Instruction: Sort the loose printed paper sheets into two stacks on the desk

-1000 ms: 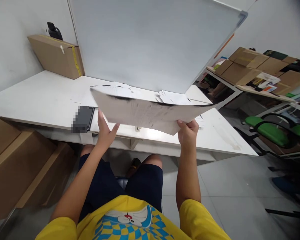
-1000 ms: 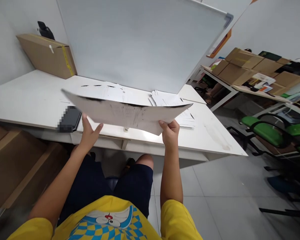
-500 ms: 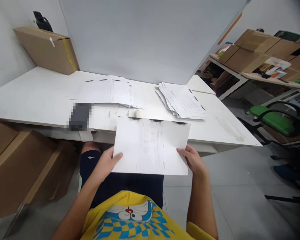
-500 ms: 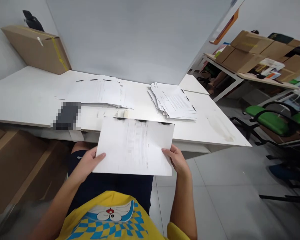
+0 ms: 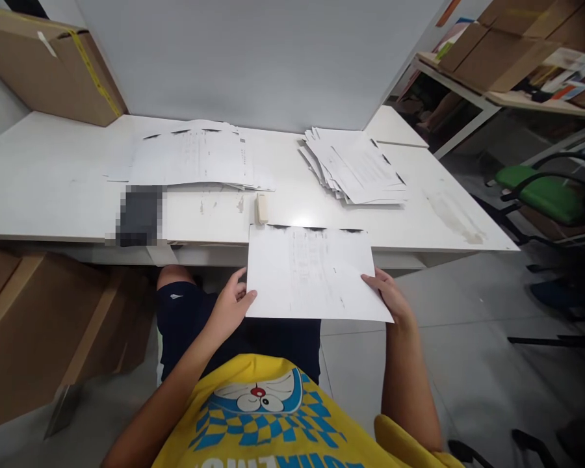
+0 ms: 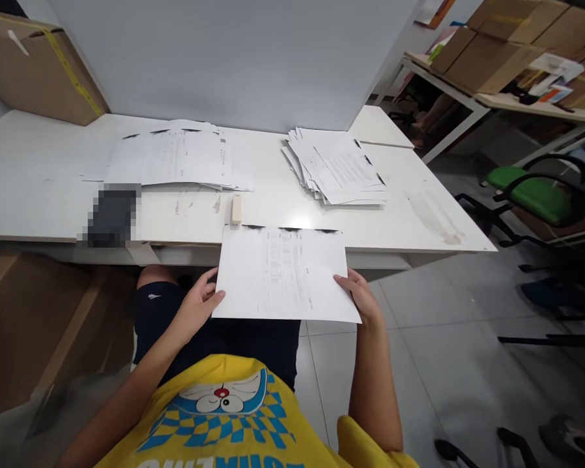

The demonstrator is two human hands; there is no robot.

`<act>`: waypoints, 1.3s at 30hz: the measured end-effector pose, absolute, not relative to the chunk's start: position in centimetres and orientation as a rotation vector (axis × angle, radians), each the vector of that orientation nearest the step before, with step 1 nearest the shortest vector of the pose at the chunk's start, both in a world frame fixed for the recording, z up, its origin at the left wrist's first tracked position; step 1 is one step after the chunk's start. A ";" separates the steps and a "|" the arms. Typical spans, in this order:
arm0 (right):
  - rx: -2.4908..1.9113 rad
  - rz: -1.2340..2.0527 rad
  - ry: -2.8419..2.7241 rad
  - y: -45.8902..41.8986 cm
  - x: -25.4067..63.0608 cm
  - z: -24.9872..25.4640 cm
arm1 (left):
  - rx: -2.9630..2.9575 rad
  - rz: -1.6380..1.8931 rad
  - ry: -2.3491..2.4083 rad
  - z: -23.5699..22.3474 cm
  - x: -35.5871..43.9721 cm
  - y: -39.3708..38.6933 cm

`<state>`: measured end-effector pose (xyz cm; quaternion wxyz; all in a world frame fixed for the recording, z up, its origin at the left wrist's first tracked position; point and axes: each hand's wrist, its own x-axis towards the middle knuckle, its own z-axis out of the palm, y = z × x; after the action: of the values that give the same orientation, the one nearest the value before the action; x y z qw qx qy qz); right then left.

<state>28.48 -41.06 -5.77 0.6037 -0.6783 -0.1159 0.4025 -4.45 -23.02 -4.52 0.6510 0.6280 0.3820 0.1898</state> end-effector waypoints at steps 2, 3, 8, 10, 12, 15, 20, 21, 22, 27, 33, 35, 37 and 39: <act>-1.588 0.926 -0.254 -41.0 29.1 -5.3 | 1.650 0.594 0.984 -4.6 -4.3 -22.8; -1.596 0.925 -0.254 -41.0 29.5 -5.1 | 1.789 0.695 1.026 -4.5 -4.2 -22.4; -1.641 0.918 -0.267 -40.6 30.5 -4.5 | 2.435 0.984 0.838 -2.8 -2.0 -17.8; -1.656 0.905 -0.274 -40.5 30.7 -4.5 | 2.562 0.964 0.713 -2.1 -0.5 -15.3; -1.658 0.896 -0.291 -40.5 30.9 -4.7 | 2.623 0.899 0.602 -1.8 0.9 -13.1; -1.650 0.910 -0.329 -40.7 31.1 -5.0 | 2.704 0.786 0.457 -2.0 2.4 -11.2; -1.649 0.943 -0.358 -41.0 31.8 -5.4 | 2.831 0.700 0.431 -3.1 3.1 -11.3; -1.647 0.944 -0.357 -41.0 31.9 -5.4 | 2.836 0.703 0.439 -3.3 3.1 -11.4; -1.645 0.941 -0.356 -41.0 32.0 -5.5 | 2.835 0.706 0.443 -3.4 3.1 -11.5; -1.630 0.927 -0.329 -40.8 32.1 -5.9 | 2.820 0.688 0.439 -3.4 2.9 -11.3; -1.637 0.918 -0.304 -40.7 32.0 -6.3 | 2.813 0.693 0.418 -3.5 2.9 -11.1; -1.637 0.904 -0.291 -40.7 31.8 -6.4 | 2.815 0.694 0.413 -3.5 2.9 -11.1; -1.644 0.889 -0.281 -40.5 31.7 -6.4 | 2.816 0.693 0.417 -3.5 2.9 -11.1; -1.660 0.875 -0.278 -40.5 31.6 -6.3 | 2.813 0.692 0.429 -3.5 3.0 -11.2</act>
<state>31.55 -40.46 -6.33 0.5830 -0.7109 -0.1192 0.3749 2.97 -11.19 -3.45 0.1066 0.9551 0.1456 0.2349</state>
